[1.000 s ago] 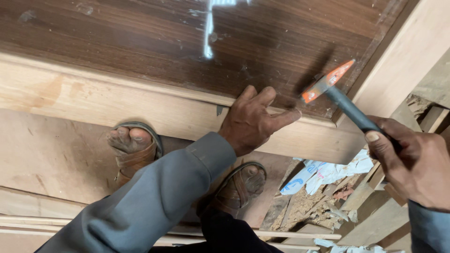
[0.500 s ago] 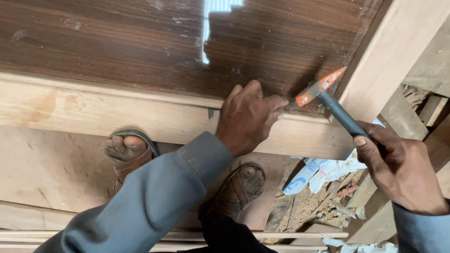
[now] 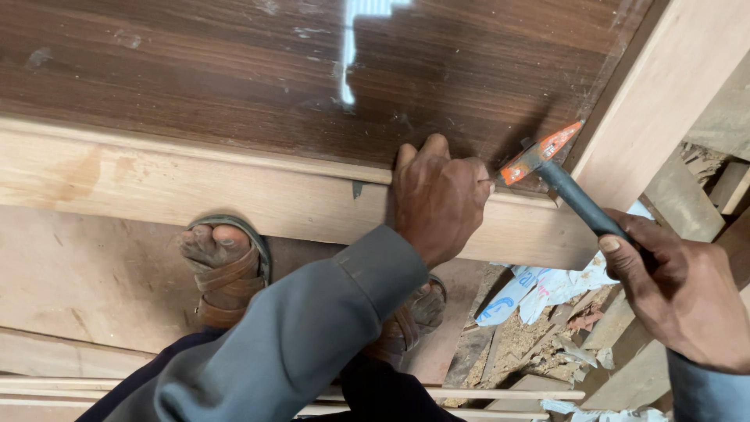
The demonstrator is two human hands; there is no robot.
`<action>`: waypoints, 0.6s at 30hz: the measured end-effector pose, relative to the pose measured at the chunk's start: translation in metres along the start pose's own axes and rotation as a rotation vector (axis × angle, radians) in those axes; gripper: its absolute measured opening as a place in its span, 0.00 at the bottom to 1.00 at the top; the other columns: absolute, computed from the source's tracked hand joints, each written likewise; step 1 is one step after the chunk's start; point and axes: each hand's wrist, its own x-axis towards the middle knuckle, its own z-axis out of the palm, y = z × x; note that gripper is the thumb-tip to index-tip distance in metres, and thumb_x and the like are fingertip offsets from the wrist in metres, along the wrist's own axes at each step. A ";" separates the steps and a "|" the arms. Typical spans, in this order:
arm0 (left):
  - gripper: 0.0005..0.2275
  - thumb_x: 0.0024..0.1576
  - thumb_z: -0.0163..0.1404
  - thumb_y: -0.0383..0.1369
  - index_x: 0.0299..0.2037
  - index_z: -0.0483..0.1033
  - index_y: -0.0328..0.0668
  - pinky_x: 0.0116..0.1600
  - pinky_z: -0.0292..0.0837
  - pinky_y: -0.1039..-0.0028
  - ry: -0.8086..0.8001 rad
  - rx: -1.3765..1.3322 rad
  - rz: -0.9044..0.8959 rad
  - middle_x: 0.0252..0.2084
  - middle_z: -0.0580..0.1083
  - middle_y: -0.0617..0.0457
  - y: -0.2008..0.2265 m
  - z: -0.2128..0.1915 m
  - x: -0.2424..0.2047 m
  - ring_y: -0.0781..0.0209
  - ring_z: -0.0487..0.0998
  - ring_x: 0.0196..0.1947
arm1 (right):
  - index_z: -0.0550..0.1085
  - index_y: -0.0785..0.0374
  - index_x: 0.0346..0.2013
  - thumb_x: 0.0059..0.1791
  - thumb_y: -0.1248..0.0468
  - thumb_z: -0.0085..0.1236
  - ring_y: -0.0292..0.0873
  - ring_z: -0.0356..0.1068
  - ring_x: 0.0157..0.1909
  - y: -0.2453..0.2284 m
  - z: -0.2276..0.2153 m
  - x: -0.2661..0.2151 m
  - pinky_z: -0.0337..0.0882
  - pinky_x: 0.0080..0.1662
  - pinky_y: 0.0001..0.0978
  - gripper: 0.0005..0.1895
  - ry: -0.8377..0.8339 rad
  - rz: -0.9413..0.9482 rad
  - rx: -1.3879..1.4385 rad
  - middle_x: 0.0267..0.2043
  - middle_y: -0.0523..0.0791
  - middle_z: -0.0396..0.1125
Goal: The person hammers nails into the wooden frame of a door by hand using a hammer.
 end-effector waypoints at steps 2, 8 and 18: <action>0.07 0.54 0.56 0.34 0.27 0.83 0.43 0.47 0.58 0.58 0.012 0.034 -0.014 0.22 0.73 0.51 0.003 0.003 0.003 0.56 0.70 0.37 | 0.78 0.63 0.58 0.55 0.55 0.54 0.40 0.66 0.18 -0.003 -0.005 0.003 0.67 0.21 0.36 0.20 0.022 -0.032 0.016 0.20 0.46 0.67; 0.07 0.52 0.57 0.32 0.24 0.82 0.39 0.49 0.59 0.54 0.112 0.052 -0.006 0.24 0.75 0.48 0.005 0.010 0.003 0.52 0.72 0.40 | 0.78 0.59 0.60 0.57 0.54 0.54 0.42 0.65 0.15 -0.016 -0.017 0.010 0.65 0.21 0.39 0.20 0.019 -0.019 -0.081 0.19 0.48 0.65; 0.07 0.53 0.58 0.33 0.27 0.83 0.38 0.50 0.60 0.53 0.150 -0.002 -0.077 0.27 0.75 0.45 0.007 0.014 -0.004 0.50 0.72 0.41 | 0.78 0.57 0.61 0.57 0.54 0.51 0.40 0.65 0.14 -0.017 -0.027 0.020 0.66 0.21 0.34 0.21 -0.008 -0.087 -0.167 0.18 0.44 0.67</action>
